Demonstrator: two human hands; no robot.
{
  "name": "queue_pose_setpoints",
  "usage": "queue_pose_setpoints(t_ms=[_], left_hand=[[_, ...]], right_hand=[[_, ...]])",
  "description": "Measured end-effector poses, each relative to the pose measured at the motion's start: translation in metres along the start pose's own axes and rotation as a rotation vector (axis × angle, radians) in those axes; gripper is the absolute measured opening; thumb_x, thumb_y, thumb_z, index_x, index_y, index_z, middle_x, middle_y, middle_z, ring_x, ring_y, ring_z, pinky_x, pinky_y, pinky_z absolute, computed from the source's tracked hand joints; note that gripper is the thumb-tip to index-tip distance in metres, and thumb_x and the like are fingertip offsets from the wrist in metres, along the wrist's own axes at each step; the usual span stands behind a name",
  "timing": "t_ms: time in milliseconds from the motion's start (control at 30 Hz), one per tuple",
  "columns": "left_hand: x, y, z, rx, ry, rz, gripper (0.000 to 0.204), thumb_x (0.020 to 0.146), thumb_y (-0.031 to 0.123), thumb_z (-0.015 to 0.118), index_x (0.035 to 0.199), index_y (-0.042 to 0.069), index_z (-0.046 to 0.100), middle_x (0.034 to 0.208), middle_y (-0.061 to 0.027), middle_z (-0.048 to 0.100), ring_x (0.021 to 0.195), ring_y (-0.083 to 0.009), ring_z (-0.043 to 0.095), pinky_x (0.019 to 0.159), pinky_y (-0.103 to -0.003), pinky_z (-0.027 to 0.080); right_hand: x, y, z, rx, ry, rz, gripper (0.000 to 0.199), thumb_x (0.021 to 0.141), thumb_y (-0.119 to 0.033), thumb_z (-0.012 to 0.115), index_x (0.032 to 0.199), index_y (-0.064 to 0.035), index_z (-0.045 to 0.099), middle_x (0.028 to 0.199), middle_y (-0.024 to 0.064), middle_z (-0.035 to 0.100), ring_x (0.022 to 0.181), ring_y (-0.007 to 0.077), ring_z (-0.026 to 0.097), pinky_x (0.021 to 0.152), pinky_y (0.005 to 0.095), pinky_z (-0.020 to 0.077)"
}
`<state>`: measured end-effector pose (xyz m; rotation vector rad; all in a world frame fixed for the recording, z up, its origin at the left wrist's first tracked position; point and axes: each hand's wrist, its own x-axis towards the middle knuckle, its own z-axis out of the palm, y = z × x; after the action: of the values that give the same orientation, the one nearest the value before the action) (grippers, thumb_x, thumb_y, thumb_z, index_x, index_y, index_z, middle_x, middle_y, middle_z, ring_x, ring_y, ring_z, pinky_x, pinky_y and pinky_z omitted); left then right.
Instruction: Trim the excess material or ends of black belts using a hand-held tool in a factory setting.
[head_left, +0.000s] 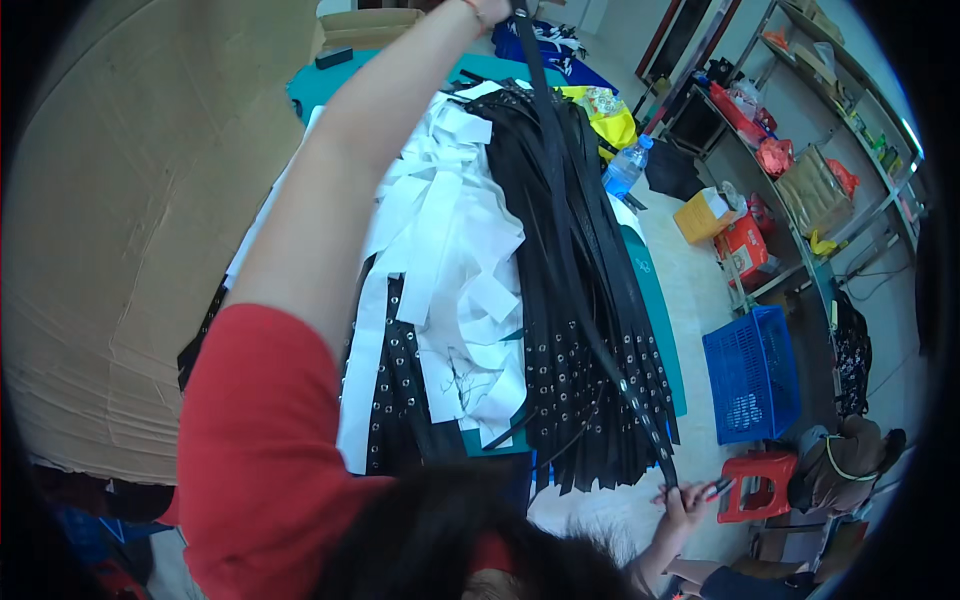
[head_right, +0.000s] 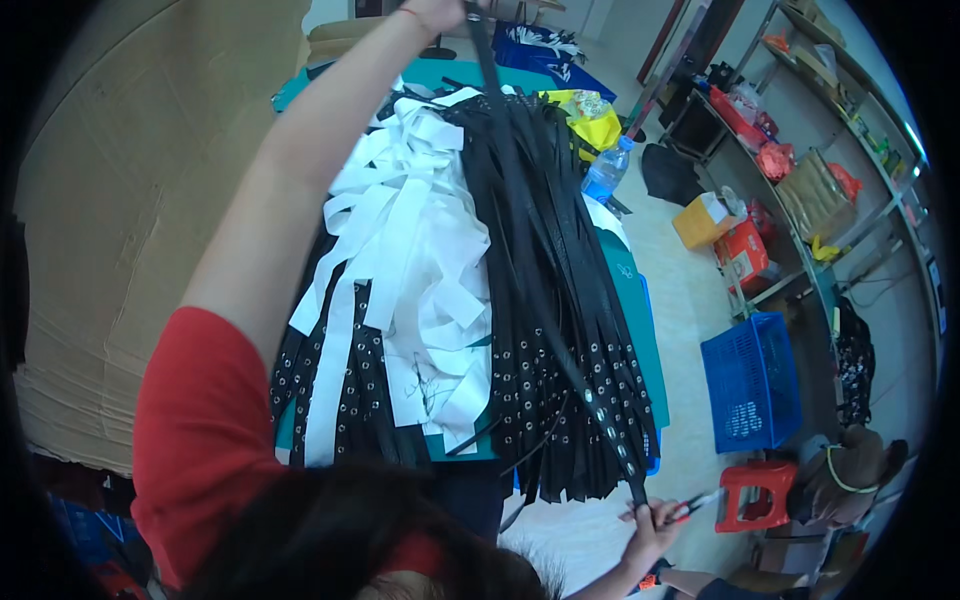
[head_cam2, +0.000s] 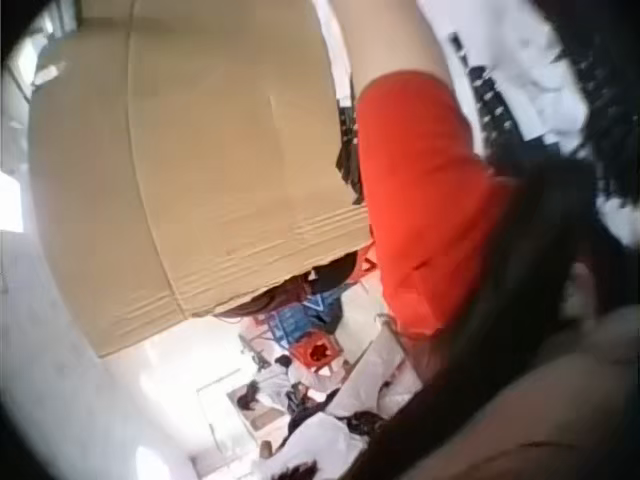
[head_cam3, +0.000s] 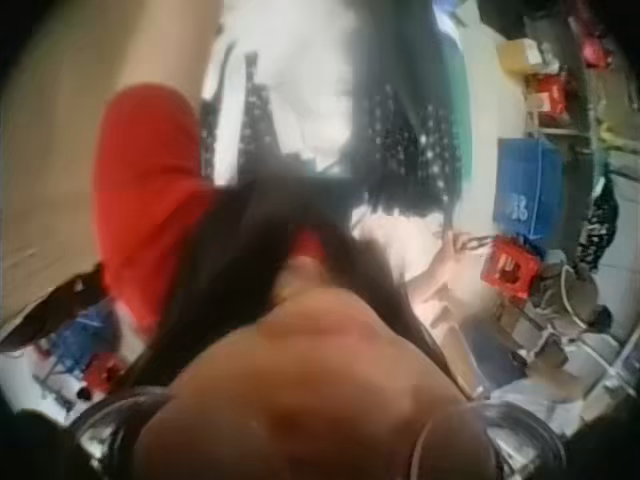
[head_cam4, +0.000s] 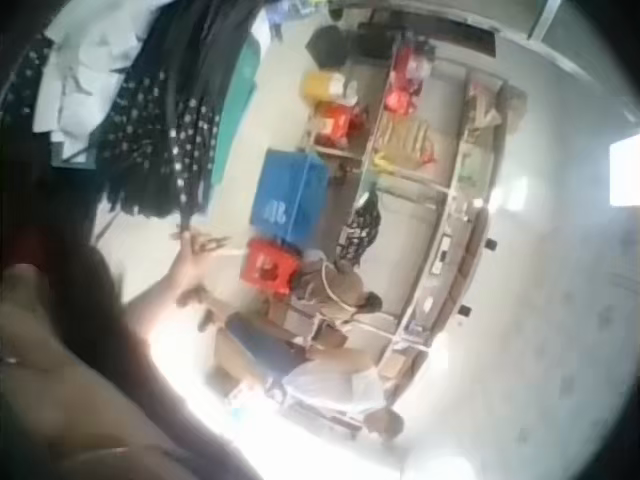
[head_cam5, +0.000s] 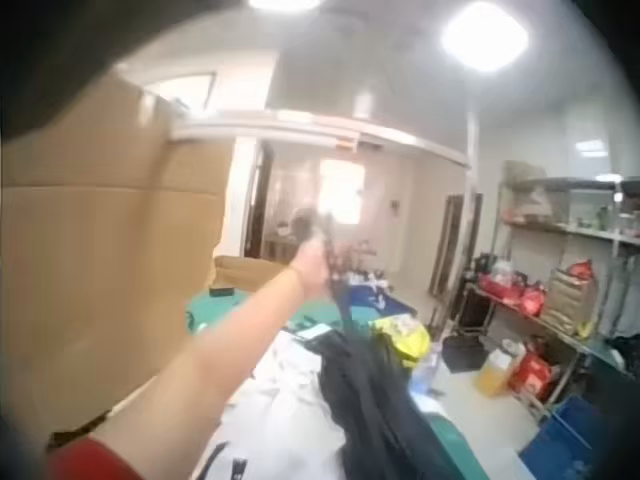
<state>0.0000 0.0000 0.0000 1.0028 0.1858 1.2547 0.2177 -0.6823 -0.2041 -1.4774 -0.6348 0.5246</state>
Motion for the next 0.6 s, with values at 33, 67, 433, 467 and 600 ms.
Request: queue_pose_setpoints(t_ms=[33,67,433,467,600], left_hand=[[-0.015,-0.02,0.014,0.131,0.083,0.007,0.049,0.088,0.046,0.04,0.105,0.001,0.051,0.1,-0.0157,0.059,0.098,-0.0284,0.055,0.08,-0.043,0.047],[-0.022,-0.028,0.012,0.271,0.178,0.022,0.036,0.093,0.03,0.041,0.101,-0.003,0.052,0.091,-0.0169,0.061,0.083,-0.0287,0.062,0.069,-0.038,0.053],[-0.45,0.025,-0.128,2.123,-0.056,-0.112,0.037,0.065,0.009,0.068,0.096,-0.005,0.054,0.1,-0.0194,0.049,0.096,-0.0335,0.048,0.079,-0.04,0.042],[-0.484,0.05,-0.134,2.17,0.102,-0.291,0.037,0.065,0.012,0.069,0.095,-0.005,0.054,0.099,-0.0187,0.049,0.094,-0.0328,0.048,0.078,-0.039,0.043],[-0.576,0.086,-0.194,2.028,0.356,-0.328,0.042,0.067,0.02,0.074,0.098,-0.001,0.055,0.103,-0.0154,0.05,0.098,-0.0319,0.047,0.084,-0.037,0.041]], right_hand=[[0.015,-0.01,0.018,-0.006,0.021,0.003,0.029,0.076,0.009,0.054,0.074,-0.009,0.032,0.075,0.0156,0.055,0.063,0.0196,0.06,0.059,0.0276,0.0529],[0.03,-0.005,0.034,0.006,-0.004,-0.048,0.028,0.077,0.01,0.053,0.074,-0.0082,0.033,0.076,0.0133,0.054,0.063,0.0171,0.059,0.058,0.0275,0.0519],[-0.012,0.047,0.121,-0.713,0.165,-0.293,0.012,0.087,-0.005,0.054,0.09,0.0061,0.055,0.086,0.0087,0.06,0.072,0.0105,0.052,0.068,0.023,0.0432],[-0.018,0.042,0.129,-0.698,0.25,-0.337,0.017,0.089,-0.007,0.052,0.095,0.0078,0.057,0.09,0.0091,0.061,0.075,0.0108,0.052,0.07,0.0235,0.0425],[-0.046,0.018,0.216,-0.476,0.25,-0.543,0.018,0.09,-0.008,0.051,0.095,0.0078,0.057,0.091,0.01,0.062,0.08,0.0122,0.055,0.072,0.0211,0.0425]])
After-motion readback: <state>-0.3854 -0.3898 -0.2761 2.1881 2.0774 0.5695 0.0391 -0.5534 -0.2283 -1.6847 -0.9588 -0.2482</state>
